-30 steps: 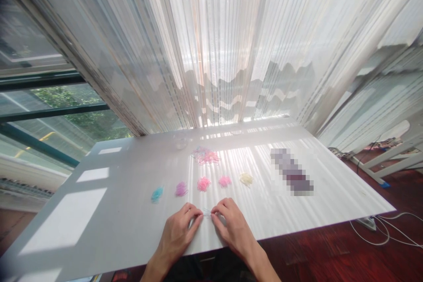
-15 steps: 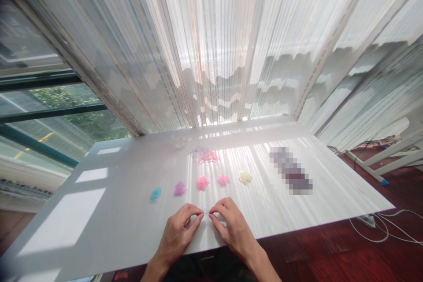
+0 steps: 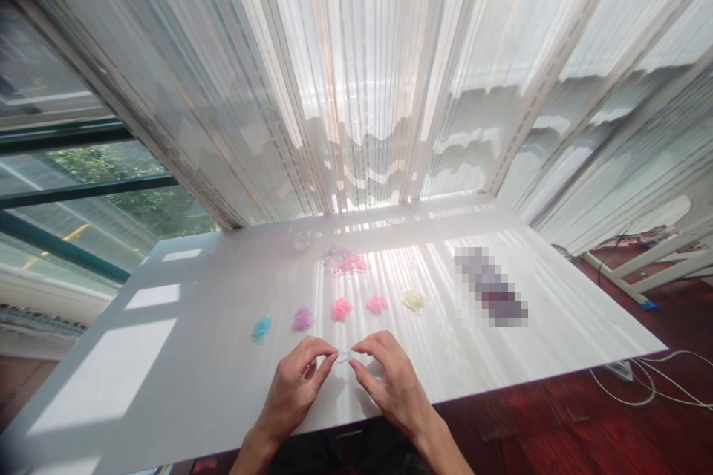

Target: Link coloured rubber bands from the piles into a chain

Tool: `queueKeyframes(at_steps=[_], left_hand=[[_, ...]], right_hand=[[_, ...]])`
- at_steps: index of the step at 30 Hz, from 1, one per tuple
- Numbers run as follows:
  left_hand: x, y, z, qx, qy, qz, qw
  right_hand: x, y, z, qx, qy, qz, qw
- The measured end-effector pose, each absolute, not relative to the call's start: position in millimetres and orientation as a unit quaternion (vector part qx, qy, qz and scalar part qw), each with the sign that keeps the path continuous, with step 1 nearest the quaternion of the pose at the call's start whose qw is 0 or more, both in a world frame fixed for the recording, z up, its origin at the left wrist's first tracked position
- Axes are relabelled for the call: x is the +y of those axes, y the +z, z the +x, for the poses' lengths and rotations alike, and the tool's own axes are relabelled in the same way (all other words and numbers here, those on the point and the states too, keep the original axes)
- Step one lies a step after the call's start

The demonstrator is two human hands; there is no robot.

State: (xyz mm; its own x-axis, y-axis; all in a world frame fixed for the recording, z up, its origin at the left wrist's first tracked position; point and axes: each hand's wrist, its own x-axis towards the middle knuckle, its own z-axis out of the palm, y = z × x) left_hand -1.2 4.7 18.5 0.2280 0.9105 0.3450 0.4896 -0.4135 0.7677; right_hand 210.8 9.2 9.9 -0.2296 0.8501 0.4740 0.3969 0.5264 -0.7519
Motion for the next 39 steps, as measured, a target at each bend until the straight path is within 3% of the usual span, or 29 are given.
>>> queueKeyframes(at_steps=[12,21,32,39], left_hand=[[13.8,21.5,-1.3,0.481,0.379,0.757,0.230],[46.4,32.2,0.1,0.577,0.347,0.728,0.126],[57.2,35.1,6.3,0.619,0.319,0.698,0.167],[54.4,35.6,15.6,0.501,0.346,0.772,0.184]], right_hand=[[18.6,11.5,208.0,-0.745,0.240,-0.424,0.455],[25.6,6.7,207.8,-0.733,0.263,-0.450,0.437],[25.7,6.2,208.5,-0.727,0.277,-0.459,0.429],[26.8,6.4,210.3,-0.671,0.264,-0.499,0.481]])
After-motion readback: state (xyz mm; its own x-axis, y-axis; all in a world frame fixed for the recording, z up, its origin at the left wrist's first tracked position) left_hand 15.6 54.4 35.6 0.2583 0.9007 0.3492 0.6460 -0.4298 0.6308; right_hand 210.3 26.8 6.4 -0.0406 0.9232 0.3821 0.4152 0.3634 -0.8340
